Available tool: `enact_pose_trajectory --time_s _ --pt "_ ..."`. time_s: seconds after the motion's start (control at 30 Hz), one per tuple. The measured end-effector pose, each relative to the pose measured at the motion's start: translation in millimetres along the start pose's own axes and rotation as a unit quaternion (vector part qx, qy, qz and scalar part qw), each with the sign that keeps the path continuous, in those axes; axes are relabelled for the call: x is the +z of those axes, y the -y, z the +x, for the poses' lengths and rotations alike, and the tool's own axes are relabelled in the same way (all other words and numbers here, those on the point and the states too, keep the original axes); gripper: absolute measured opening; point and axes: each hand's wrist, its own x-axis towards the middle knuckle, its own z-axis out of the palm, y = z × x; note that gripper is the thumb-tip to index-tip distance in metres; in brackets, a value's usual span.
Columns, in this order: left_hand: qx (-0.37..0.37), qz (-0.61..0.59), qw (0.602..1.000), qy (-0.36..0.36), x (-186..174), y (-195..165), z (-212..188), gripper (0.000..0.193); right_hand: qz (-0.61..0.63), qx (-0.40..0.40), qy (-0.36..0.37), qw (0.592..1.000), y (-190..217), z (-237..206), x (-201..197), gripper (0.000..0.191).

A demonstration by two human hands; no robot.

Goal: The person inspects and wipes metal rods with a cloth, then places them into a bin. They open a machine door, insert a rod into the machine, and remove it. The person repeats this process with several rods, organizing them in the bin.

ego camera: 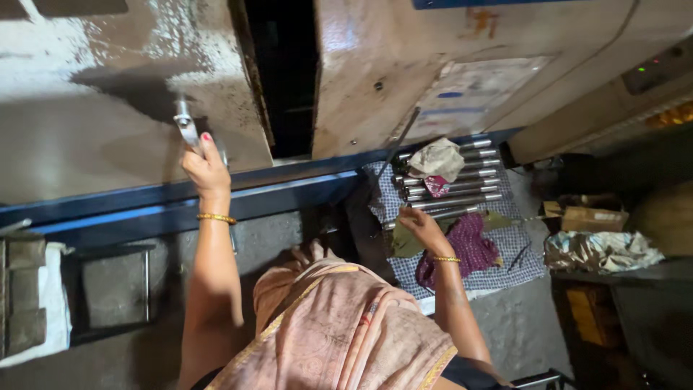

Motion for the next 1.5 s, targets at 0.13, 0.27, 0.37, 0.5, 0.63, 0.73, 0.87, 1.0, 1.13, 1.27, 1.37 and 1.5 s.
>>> enact_pose_trajectory --time_s 0.13,0.27,0.37,0.5,0.63,0.73,0.87,1.0,1.13,1.27,1.37,1.5 --pt "-0.010 0.003 0.999 -0.034 -27.3 10.6 15.4 0.039 0.031 -0.076 0.053 0.995 24.0 21.4 20.7 0.042" --pt "0.013 0.059 0.994 -0.096 -56.3 16.5 34.0 0.042 0.017 -0.077 0.093 0.993 50.7 30.9 51.0 0.045" --pt "-0.032 0.010 0.993 -0.115 -78.4 18.4 47.7 0.039 -0.002 -0.083 0.146 0.986 69.9 37.1 70.8 0.044" --pt "-0.043 0.024 0.988 -0.145 -107.4 23.5 65.4 0.036 0.025 -0.113 0.211 0.971 90.2 50.6 92.0 0.043" --pt "-0.031 0.011 0.985 -0.170 -132.2 37.8 77.3 0.035 -0.002 -0.133 0.240 0.962 112.2 72.7 114.3 0.040" --pt "-0.006 0.038 0.976 -0.214 -145.3 50.4 85.6 0.032 0.009 -0.149 0.265 0.953 136.1 88.6 134.5 0.040" --pt "-0.016 0.075 0.971 -0.227 -167.7 66.1 96.3 0.032 0.012 -0.165 0.297 0.941 182.0 113.9 160.2 0.036" --pt "-0.018 0.075 0.972 -0.224 -182.8 79.0 101.6 0.031 0.098 -0.106 0.335 0.931 244.5 144.8 183.9 0.040" --pt "-0.026 0.048 0.979 -0.197 -190.9 90.7 100.2 0.031 0.164 -0.072 0.316 0.932 312.5 194.1 198.3 0.048" --pt "-0.050 0.061 0.977 -0.199 -192.1 99.2 97.6 0.030 0.357 -0.062 0.245 0.899 383.7 247.6 217.3 0.053" --pt "-0.054 0.054 0.976 -0.205 -192.3 103.8 95.3 0.030 0.464 -0.002 0.203 0.862 432.7 278.4 234.5 0.052" --pt "-0.046 0.064 0.977 -0.197 -193.3 109.6 93.4 0.029 0.507 -0.008 0.118 0.854 466.8 291.1 251.6 0.040"
